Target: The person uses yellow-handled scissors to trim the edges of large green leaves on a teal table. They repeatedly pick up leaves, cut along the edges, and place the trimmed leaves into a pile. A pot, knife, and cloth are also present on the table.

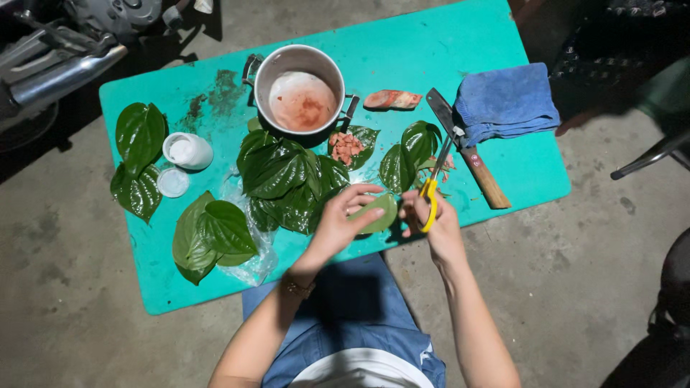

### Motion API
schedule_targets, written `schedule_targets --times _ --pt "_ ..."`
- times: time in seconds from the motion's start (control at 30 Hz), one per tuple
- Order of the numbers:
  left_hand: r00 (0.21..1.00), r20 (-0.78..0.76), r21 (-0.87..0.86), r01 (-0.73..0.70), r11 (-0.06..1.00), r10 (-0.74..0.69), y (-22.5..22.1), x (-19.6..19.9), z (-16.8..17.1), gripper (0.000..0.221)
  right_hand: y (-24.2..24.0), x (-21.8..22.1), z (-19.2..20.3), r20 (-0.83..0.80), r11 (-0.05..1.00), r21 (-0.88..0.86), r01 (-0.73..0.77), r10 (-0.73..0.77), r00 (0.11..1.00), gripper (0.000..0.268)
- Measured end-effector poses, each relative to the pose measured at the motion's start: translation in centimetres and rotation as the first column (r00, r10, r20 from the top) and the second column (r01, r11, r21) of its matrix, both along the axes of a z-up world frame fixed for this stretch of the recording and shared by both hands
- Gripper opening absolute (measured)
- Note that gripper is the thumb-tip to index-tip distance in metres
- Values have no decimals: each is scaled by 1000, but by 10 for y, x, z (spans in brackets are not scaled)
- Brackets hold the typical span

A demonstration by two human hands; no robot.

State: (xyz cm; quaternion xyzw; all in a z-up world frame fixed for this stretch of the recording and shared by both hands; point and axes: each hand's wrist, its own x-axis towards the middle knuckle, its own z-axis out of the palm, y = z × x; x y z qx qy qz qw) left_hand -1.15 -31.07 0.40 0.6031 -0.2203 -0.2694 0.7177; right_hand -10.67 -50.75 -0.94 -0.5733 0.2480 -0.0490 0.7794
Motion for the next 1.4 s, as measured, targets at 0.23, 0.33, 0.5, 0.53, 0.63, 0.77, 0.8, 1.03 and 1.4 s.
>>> schedule_targets --times 0.23,0.33,0.5,0.53,0.63,0.77,0.8,1.03,1.4 --pt "974 -116 58 204 977 -196 3 15 -15 38 -9 -65 -39 -20 937 -190 -292 293 956 32" --pt "942 -204 63 285 956 -267 -5 13 -20 39 -11 -76 -47 -44 940 -185 -288 285 958 29" --pt "906 -289 30 330 943 -308 -12 11 -22 39 -12 -79 -51 -59 940 -177 -293 287 956 25" --pt "909 -279 36 332 943 -309 -12 12 -22 39 -13 -79 -51 -64 936 -178 -305 298 952 25" --pt "902 -296 39 341 939 -315 -12 11 -22 39 -15 -80 -56 -63 930 -163 -329 323 944 26" --pt "894 -317 38 347 937 -318 -13 12 -21 40 -17 -82 -68 -46 942 -160 -296 292 955 24" --pt "896 -318 37 340 940 -312 -13 12 -21 39 -18 -82 -71 -50 944 -172 -283 278 959 24" --pt "988 -113 26 105 994 -102 -19 6 -25 31 -6 -77 -66 -33 985 25 -173 174 984 39" --pt "992 122 -11 -6 1000 7 -12 4 -13 33 35 -83 -46 9 974 25 -223 223 975 37"
